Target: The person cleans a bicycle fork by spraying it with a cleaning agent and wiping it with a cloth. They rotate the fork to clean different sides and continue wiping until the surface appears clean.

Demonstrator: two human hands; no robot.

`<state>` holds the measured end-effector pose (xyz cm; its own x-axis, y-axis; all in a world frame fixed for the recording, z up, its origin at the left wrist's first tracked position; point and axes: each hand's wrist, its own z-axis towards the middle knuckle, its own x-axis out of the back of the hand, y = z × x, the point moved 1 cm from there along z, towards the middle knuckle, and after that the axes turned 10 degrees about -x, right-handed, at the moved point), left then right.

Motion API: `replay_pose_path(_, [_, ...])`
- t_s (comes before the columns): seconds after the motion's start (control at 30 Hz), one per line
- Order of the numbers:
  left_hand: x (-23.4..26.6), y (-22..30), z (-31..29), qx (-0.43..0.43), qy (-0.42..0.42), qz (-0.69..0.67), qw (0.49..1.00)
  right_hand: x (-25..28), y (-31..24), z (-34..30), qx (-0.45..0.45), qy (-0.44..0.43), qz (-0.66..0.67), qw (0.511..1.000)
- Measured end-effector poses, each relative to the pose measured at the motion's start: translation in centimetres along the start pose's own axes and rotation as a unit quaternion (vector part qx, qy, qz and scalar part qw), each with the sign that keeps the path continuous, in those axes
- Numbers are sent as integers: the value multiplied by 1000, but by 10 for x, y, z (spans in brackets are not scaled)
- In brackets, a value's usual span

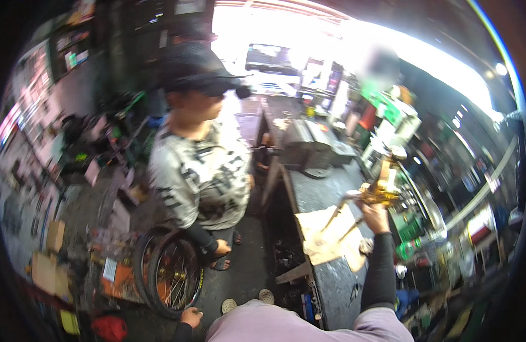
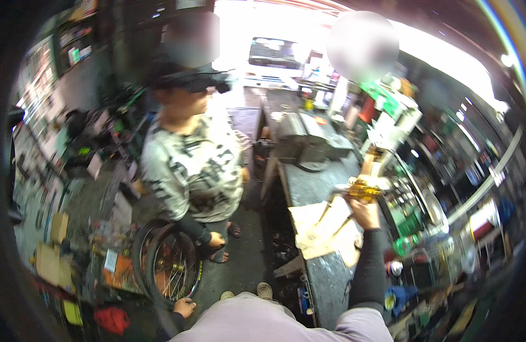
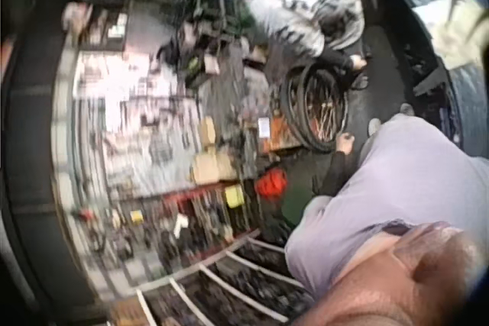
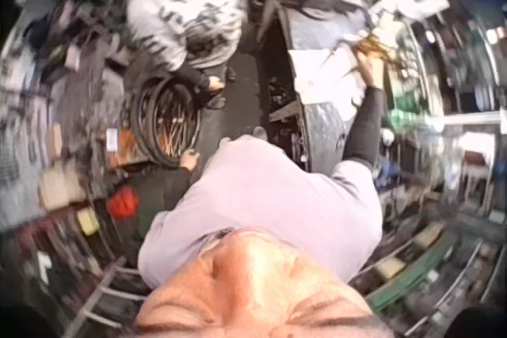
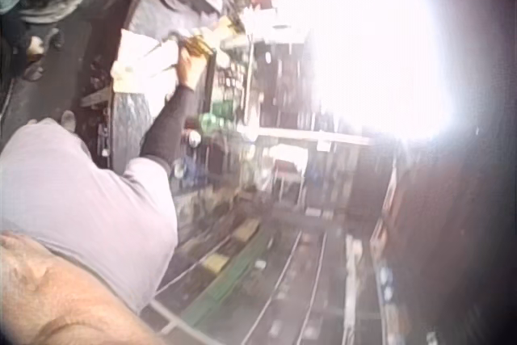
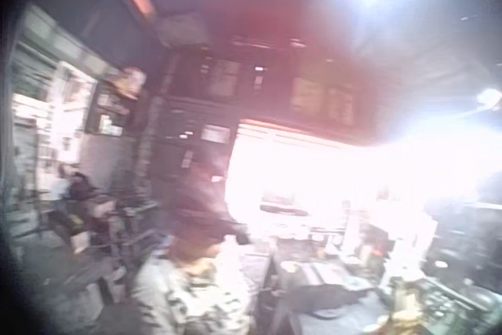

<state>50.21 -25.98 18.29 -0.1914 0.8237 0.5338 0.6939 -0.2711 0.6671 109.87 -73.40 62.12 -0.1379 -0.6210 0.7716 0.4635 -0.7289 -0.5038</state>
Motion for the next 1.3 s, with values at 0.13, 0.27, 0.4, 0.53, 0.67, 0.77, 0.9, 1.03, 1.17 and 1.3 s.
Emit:
replay_pose_path(0.13, [31, 134, 6, -81, -29, -38, 996, -4, -50, -27, -138, -80, 245, 956])
replay_pose_path(0.27, [78, 290, -13, -231, -66, -230, 943, -7, -127, -41, -127, -97, 111, 981])
replay_pose_path(0.4, [126, 416, -53, -313, -144, -429, 835, -40, -156, -57, -34, -61, 1, 998])
replay_pose_path(0.53, [157, 489, -86, -370, -150, -439, 805, -80, -163, -81, -18, -86, -57, 995])
replay_pose_path(0.67, [157, 494, -80, -386, -141, -328, 851, -106, -177, -95, 38, -118, -71, 990])
replay_pose_path(0.77, [161, 474, -79, -328, -87, -254, 906, -117, -181, -107, 42, -104, -72, 991])
replay_pose_path(0.9, [158, 454, -80, -288, -81, -169, 939, -131, -178, -123, 62, -84, -48, 993])
replay_pose_path(1.03, [151, 443, -80, -297, -116, -97, 943, -142, -167, -148, 50, -118, -65, 990])
replay_pose_path(1.17, [136, 419, -74, -280, -136, -75, 947, -157, -159, -174, 35, -129, -52, 990])
replay_pose_path(1.3, [123, 405, -65, -305, -155, 32, 939, -171, -152, -195, 36, -138, -51, 988])
